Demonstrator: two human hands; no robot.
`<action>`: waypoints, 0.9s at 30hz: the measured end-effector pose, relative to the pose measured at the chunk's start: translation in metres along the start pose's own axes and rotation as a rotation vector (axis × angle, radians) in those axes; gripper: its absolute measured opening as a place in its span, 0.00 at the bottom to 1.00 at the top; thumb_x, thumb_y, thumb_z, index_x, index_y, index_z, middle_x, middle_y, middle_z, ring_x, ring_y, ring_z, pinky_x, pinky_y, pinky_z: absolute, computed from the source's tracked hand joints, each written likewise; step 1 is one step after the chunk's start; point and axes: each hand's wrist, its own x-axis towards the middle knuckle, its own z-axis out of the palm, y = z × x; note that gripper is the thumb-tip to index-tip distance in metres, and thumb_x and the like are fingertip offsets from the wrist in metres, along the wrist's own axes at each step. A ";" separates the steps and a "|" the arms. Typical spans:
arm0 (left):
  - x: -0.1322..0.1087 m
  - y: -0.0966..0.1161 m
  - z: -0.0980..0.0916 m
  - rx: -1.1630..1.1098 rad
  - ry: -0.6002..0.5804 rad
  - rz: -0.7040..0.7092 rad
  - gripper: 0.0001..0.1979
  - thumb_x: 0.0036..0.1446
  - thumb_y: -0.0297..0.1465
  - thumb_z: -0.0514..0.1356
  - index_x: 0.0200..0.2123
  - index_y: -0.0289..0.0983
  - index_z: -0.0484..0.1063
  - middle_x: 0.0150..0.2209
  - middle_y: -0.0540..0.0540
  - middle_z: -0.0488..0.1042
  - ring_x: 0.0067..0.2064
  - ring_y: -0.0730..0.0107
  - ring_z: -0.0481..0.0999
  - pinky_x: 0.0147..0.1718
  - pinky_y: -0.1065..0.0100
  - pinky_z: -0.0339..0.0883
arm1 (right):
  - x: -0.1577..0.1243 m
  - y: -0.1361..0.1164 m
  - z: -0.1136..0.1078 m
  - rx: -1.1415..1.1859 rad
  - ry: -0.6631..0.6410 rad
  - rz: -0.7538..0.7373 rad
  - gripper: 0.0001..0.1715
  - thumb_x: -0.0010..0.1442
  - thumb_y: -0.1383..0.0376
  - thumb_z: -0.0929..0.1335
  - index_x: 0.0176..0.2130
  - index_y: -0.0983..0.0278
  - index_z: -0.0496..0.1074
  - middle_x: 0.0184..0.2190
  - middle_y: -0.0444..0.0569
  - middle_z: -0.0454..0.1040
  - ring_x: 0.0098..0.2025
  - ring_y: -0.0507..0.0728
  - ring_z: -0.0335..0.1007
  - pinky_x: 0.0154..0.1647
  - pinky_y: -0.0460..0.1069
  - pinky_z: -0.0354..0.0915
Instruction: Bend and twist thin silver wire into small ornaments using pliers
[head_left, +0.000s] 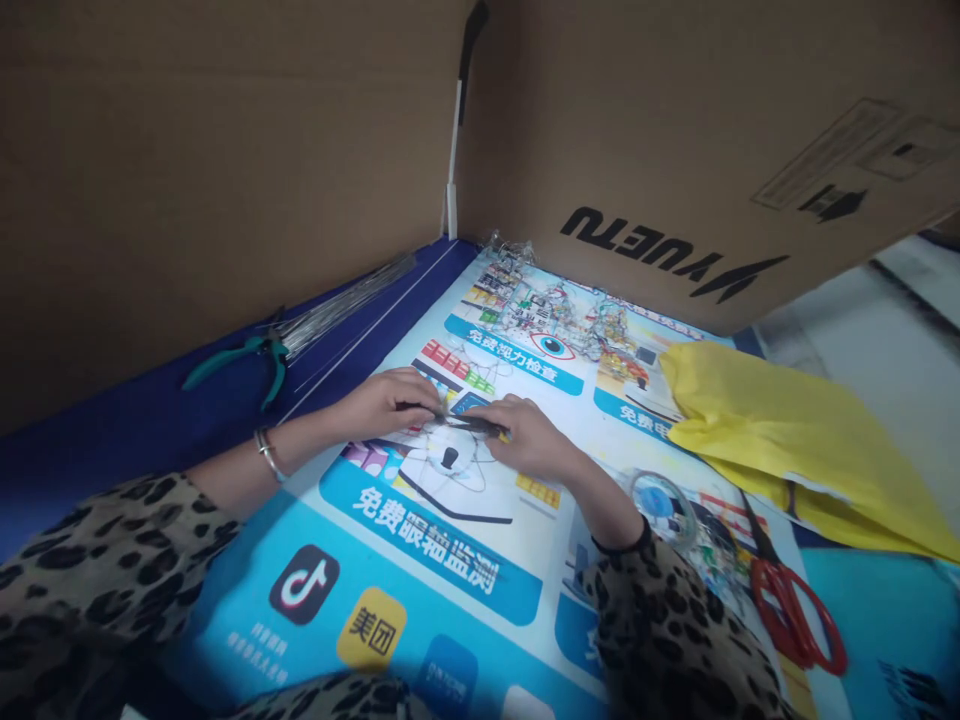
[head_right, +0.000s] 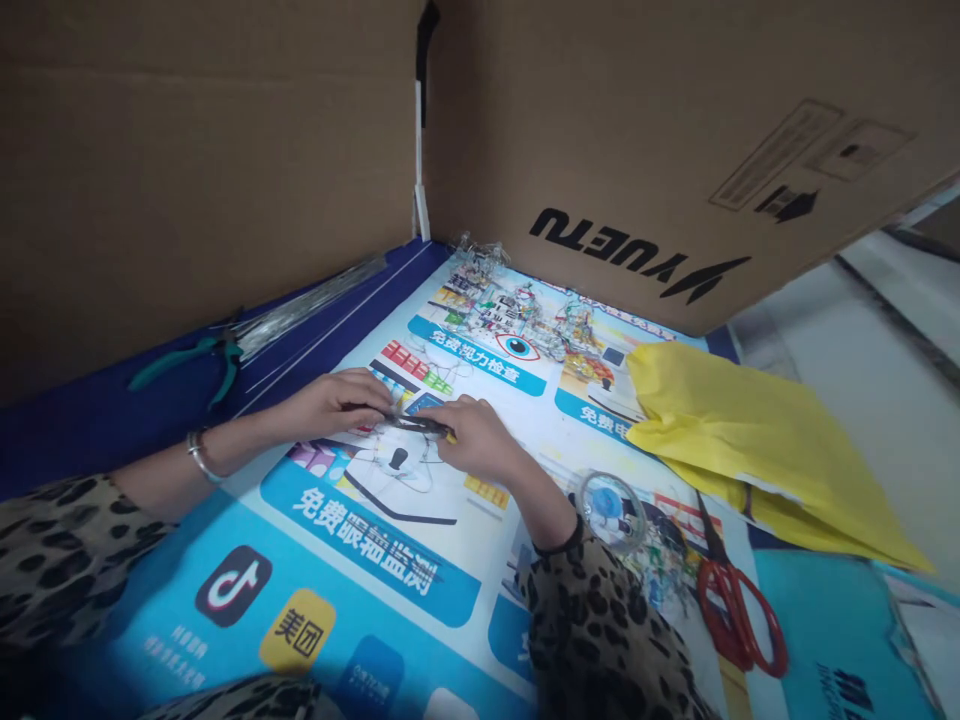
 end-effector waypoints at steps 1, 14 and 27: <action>0.001 -0.001 0.000 0.022 -0.003 0.024 0.09 0.57 0.31 0.57 0.39 0.38 0.75 0.38 0.43 0.77 0.41 0.67 0.73 0.44 0.64 0.65 | 0.000 0.000 -0.002 0.001 -0.035 -0.009 0.29 0.50 0.71 0.63 0.51 0.57 0.68 0.35 0.44 0.74 0.39 0.55 0.65 0.41 0.50 0.58; 0.003 -0.002 0.003 0.126 -0.025 0.092 0.06 0.57 0.29 0.57 0.36 0.37 0.74 0.37 0.45 0.77 0.41 0.68 0.73 0.44 0.64 0.64 | 0.001 -0.014 -0.011 -0.075 -0.080 0.050 0.22 0.54 0.67 0.64 0.49 0.57 0.67 0.36 0.43 0.74 0.37 0.54 0.64 0.38 0.48 0.56; -0.001 0.003 0.001 0.254 -0.047 0.027 0.07 0.59 0.29 0.55 0.33 0.36 0.73 0.36 0.45 0.75 0.40 0.67 0.71 0.42 0.65 0.63 | -0.006 -0.010 -0.003 -0.085 -0.017 0.101 0.16 0.55 0.64 0.66 0.45 0.60 0.69 0.34 0.45 0.73 0.39 0.55 0.63 0.39 0.49 0.55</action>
